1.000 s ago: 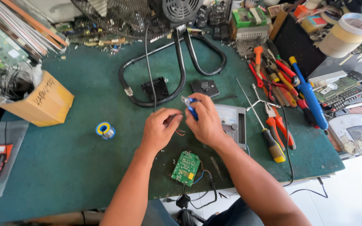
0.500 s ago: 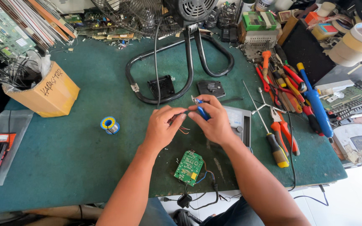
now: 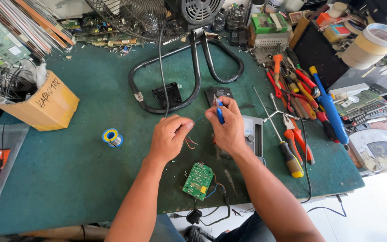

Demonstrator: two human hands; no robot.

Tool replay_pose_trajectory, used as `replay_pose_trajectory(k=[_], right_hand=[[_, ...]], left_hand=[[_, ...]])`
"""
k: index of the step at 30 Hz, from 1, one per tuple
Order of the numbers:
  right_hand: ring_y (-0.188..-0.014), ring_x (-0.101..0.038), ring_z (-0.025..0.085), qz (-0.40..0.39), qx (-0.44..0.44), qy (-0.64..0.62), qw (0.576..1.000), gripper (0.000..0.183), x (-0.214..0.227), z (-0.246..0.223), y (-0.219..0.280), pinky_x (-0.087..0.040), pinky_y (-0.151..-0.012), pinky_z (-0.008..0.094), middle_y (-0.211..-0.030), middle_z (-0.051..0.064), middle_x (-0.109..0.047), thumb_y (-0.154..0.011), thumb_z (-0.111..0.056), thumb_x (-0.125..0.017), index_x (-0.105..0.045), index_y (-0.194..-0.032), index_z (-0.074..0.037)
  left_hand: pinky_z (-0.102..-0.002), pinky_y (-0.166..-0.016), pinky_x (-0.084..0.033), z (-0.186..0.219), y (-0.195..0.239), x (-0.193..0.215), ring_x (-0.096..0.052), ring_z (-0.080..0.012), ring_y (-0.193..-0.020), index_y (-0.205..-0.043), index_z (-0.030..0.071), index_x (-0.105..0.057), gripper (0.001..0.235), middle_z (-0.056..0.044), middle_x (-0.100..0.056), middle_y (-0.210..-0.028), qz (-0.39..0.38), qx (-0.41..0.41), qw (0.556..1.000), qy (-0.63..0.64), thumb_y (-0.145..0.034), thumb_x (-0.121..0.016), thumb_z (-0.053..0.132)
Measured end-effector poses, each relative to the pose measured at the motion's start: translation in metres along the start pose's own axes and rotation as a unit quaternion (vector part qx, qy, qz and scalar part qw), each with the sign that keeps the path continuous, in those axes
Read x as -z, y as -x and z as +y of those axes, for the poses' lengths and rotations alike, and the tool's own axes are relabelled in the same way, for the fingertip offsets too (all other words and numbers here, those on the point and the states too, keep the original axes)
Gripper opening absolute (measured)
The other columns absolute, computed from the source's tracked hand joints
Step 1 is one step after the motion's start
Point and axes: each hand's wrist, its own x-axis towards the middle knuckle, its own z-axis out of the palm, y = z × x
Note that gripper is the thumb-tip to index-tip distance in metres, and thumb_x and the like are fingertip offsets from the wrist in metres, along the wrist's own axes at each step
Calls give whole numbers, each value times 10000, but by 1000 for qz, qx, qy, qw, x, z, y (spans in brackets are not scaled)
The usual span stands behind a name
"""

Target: The person solders a small black component onto a green circuit board using a soldering iron and solder wire. They then use pliers to strip the insulation from a red wire and prepare it for connection.

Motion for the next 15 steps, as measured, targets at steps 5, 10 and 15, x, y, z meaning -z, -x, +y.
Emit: replay_pose_trajectory(k=[5,10,15], right_hand=[[-1120,-745,346,-18,-15,-11,1000,51,0,7,0,-561,-1020,449,-1192,93,-695,-962,-175,-841,-826,-986,-133],[-1148,-735,356,-3,-42,-24,999,68,18,0,-8,-542,-1044,459,-1188,124,-701,-1022,-171,-787,-828,-1025,-116],[-1135,-732,353,-133,-3,-103,986,341,21,-9,-10,-518,-1087,487,-1169,131,-705,-796,-314,-974,-860,-1041,-107]], left_hand=[[-358,-752,-570,9,0,5,-723,-277,-716,-972,141,-804,82,-77,-676,-728,9,22,999,21,-1011,-736,168],[-333,-759,-598,-2,3,-2,-757,-244,-758,-1004,116,-823,87,-72,-749,-799,72,74,993,53,-1002,-737,129],[-333,-735,-647,1,-1,-1,-803,-214,-750,-1035,83,-821,111,-84,-783,-841,115,88,986,81,-1017,-712,86]])
